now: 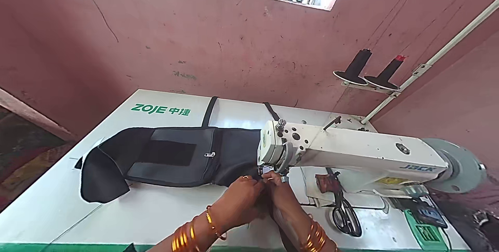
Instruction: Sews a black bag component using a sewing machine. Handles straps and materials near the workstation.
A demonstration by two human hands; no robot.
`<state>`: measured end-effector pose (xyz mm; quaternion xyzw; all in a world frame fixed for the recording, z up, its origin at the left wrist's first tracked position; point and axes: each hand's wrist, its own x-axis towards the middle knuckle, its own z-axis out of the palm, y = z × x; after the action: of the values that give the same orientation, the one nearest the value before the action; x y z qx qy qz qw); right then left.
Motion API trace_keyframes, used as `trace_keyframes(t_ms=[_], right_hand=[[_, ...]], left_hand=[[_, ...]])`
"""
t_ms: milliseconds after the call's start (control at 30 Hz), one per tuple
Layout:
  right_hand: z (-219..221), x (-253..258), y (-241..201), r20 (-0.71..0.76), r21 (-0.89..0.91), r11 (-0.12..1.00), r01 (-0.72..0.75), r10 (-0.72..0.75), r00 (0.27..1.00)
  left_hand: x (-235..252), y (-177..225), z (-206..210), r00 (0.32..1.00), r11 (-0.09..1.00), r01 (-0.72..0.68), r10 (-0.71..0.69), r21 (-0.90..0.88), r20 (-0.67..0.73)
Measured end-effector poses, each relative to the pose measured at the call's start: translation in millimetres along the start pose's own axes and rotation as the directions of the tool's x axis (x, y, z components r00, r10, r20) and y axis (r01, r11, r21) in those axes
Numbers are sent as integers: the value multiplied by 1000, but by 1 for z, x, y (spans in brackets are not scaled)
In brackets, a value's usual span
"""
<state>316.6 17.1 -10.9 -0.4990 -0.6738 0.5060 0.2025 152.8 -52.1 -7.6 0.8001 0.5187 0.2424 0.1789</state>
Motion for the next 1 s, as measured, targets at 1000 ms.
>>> trace_keyframes(t_ms=[1000], right_hand=[[-3, -36, 42, 33, -414, 652, 636, -687, 726]], left_hand=[[-34, 21, 89, 861, 948, 63, 107, 312, -498]])
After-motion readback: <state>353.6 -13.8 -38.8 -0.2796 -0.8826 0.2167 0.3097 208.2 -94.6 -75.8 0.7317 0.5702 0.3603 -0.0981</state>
